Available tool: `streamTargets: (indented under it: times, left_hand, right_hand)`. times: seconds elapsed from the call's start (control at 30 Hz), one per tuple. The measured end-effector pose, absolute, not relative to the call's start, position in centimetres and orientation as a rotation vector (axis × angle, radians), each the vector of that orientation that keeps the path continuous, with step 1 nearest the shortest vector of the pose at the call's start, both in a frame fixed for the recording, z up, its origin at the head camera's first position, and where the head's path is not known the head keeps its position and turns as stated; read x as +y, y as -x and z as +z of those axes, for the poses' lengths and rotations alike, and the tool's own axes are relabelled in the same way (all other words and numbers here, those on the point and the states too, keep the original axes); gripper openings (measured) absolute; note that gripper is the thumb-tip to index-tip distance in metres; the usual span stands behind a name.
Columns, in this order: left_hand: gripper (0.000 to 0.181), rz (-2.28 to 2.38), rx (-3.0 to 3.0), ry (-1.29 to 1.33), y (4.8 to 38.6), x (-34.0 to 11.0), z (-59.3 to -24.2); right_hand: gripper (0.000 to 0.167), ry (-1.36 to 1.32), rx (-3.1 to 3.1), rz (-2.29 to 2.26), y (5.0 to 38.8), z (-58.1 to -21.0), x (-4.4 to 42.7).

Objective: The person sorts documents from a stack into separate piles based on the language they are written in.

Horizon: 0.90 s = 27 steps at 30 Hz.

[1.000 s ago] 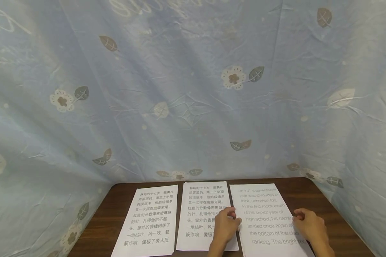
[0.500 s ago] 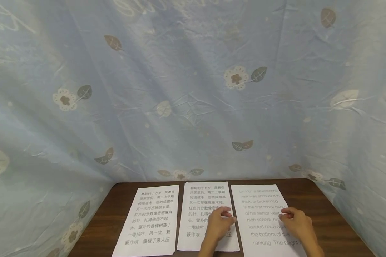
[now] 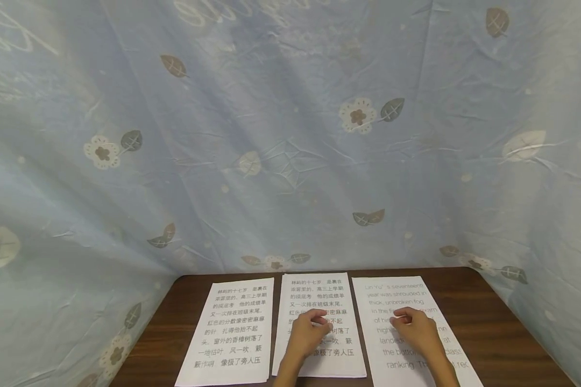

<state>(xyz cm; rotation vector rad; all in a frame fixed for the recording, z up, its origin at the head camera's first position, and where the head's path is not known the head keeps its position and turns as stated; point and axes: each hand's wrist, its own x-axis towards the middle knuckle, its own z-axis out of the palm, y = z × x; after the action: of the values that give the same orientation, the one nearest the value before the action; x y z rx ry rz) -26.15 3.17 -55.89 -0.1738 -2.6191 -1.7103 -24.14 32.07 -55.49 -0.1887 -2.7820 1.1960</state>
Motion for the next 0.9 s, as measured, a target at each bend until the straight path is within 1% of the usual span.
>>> streamTargets:
  times: [0.57, 0.9]
  left_hand:
    - [0.043, -1.621, -2.646, 0.190, 27.0, -2.5, -55.3]
    - [0.044, -1.593, -2.631, 0.168, 27.5, -6.4, -55.5]
  right_hand:
    - [0.039, 0.204, -2.703, 1.462, 25.1, -54.9, 26.2]
    - [0.036, 0.170, -2.668, 1.523, 25.6, -54.6, 23.1]
